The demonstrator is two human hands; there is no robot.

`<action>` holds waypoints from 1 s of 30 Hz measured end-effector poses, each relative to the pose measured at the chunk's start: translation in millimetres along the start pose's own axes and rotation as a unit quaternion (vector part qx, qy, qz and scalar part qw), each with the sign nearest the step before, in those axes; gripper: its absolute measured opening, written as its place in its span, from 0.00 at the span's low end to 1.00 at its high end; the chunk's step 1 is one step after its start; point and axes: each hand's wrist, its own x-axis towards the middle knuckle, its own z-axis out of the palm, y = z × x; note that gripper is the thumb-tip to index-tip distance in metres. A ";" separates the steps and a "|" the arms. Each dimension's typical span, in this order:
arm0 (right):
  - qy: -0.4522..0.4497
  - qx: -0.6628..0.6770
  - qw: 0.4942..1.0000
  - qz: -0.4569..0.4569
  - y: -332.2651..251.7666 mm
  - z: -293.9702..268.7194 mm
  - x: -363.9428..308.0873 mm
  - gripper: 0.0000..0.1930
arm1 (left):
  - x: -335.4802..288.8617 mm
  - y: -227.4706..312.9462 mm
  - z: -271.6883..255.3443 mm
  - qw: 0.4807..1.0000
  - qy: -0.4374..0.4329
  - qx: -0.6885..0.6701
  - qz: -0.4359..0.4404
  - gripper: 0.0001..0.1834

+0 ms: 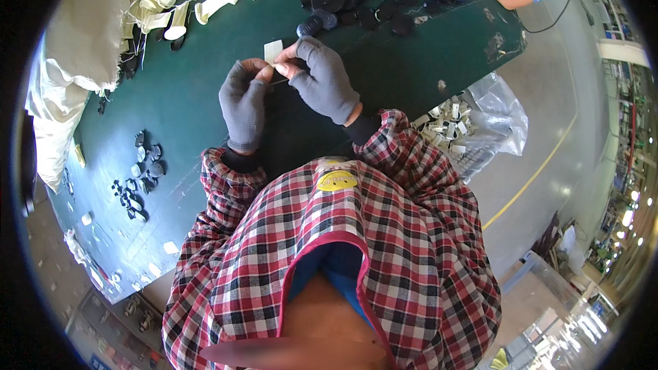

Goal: The person repeatedly picks up small white rectangular pieces and black circular components from a green worktable, fits the black pieces into the white pieces, and places the assembled units back on the table. Another worker is visible across the table performing similar assembly.

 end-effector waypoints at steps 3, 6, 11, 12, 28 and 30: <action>-0.079 -0.004 0.996 0.030 -7.0 -40.3 -17.4 0.07 | -7.1 -2.5 -6.3 0.983 -0.051 0.106 0.142 0.10; -0.114 -0.035 0.989 0.092 -19.7 -130.9 -68.9 0.08 | 0.8 -12.5 -35.4 0.977 0.043 0.124 0.168 0.13; 0.160 -0.190 0.948 0.196 -33.8 -213.2 -122.4 0.06 | 54.7 -9.4 -105.3 0.836 0.292 0.416 0.208 0.21; 0.134 -0.200 0.957 0.161 -32.3 -206.6 -104.5 0.05 | 64.9 -12.0 -112.0 0.812 0.308 0.444 0.221 0.23; 0.082 -0.260 0.961 -0.041 33.8 -70.4 26.7 0.11 | 17.8 -2.7 -24.0 0.875 0.067 0.428 0.215 0.22; 0.127 -0.163 0.978 -0.012 28.5 -66.8 19.3 0.08 | 19.1 -3.0 -23.5 0.900 0.068 0.389 0.185 0.19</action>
